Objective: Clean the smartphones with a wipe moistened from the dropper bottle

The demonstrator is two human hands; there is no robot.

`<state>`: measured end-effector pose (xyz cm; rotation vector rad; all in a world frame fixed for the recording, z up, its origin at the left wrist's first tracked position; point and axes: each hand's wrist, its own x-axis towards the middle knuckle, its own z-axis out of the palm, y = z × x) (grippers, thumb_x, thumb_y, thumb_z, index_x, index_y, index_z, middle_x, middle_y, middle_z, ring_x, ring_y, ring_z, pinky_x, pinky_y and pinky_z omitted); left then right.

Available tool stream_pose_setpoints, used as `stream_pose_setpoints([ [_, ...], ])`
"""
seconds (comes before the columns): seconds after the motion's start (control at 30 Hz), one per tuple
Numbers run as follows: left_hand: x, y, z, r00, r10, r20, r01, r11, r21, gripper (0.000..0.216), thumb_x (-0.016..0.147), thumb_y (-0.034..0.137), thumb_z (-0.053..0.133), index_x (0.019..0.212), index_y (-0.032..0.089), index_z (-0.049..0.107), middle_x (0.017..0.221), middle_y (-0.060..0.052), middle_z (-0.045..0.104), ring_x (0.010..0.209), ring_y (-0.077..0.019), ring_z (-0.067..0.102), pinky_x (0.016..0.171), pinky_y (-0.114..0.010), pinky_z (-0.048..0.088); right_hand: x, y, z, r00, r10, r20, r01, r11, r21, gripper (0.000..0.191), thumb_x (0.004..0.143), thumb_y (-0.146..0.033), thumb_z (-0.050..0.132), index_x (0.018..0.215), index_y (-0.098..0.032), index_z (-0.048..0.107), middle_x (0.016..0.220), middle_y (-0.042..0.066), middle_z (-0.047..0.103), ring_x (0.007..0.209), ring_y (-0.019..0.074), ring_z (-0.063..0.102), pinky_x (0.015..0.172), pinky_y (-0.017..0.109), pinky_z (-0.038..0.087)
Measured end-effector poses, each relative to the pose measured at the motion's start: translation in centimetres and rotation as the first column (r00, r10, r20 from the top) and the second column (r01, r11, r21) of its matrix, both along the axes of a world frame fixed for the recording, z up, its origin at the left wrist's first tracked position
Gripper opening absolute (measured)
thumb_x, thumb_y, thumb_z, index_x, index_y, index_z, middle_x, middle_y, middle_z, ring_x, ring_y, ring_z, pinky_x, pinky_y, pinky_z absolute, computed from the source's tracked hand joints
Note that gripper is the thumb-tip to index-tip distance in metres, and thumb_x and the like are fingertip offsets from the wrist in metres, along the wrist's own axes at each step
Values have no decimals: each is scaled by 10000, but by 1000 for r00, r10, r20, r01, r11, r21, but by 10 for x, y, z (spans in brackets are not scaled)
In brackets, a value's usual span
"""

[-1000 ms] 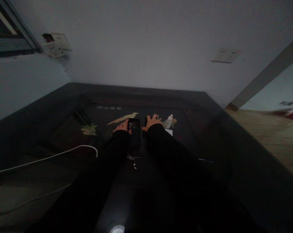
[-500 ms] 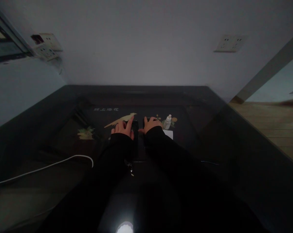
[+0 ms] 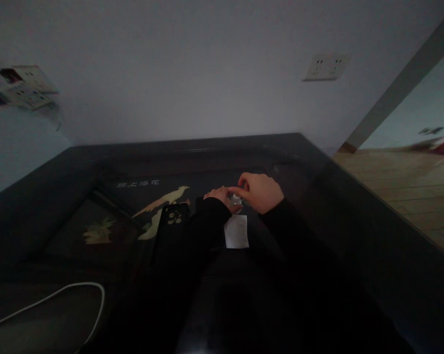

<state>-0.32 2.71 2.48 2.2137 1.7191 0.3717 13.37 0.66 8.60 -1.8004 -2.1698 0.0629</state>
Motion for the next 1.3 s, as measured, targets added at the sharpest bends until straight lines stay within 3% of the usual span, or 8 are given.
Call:
stream_pose_setpoints([
  [0.13,1,1,-1,999,11,-48,-16,993,-120,421,667,511,589,1005,260,609,991,-23,661,973,-234,590,845,-347,439,-9,6,-15,998,68,7,-67,996,-62,234,773,-421,594,782,-191,639,723,48,650,663,183,596,524,249,314],
  [0.43,-3,0,9,999,-11,-50,-1,973,-232,433,716,467,573,1085,241,583,1015,-16,656,960,-204,602,797,-285,435,-3,11,-10,954,294,-57,-299,949,-99,133,797,-165,580,880,-203,677,872,28,673,796,161,599,655,257,372],
  [0.53,-1,-2,12,998,-5,-56,-8,972,-233,416,722,470,564,1067,239,597,995,-18,659,945,-217,604,790,-300,434,-3,11,-13,968,221,-117,-230,970,-78,213,746,-237,657,948,-169,652,878,39,674,747,156,603,648,259,393],
  [0.63,-1,-3,14,998,-10,-58,-4,972,-236,414,730,456,562,1083,241,593,999,-18,657,950,-218,602,792,-304,429,-2,11,-14,984,144,-108,-154,985,-81,168,720,-286,682,832,-162,661,770,30,669,701,164,604,609,260,393],
  [0.73,0,-3,14,998,-7,-65,-9,970,-242,445,731,446,568,1121,233,573,1016,-24,652,950,-212,602,788,-297,428,-2,11,-13,969,209,-128,-222,970,-99,74,757,-206,624,795,-189,685,754,20,670,723,156,607,640,256,407],
  [0.83,0,-3,13,997,-8,-71,-9,970,-241,445,736,453,561,1122,231,570,1013,-26,653,949,-205,603,779,-288,430,-2,11,-13,946,263,-190,-289,949,-123,190,748,-165,624,929,-186,677,860,28,680,752,140,608,694,250,424],
  [1.07,0,-4,15,996,-7,-94,-15,973,-231,444,739,467,557,1127,252,567,1031,-24,657,965,-210,605,782,-287,437,-7,11,-15,979,185,-90,-191,980,-59,87,757,-238,634,769,-164,678,734,40,662,727,177,609,654,281,419],
  [1.3,0,-6,18,994,-14,-109,-12,973,-232,413,746,461,542,1087,231,579,1011,-30,662,960,-217,607,778,-290,442,-2,14,-18,934,155,-322,-199,974,-109,182,652,-207,729,819,-149,685,747,32,680,712,152,620,656,255,449],
])
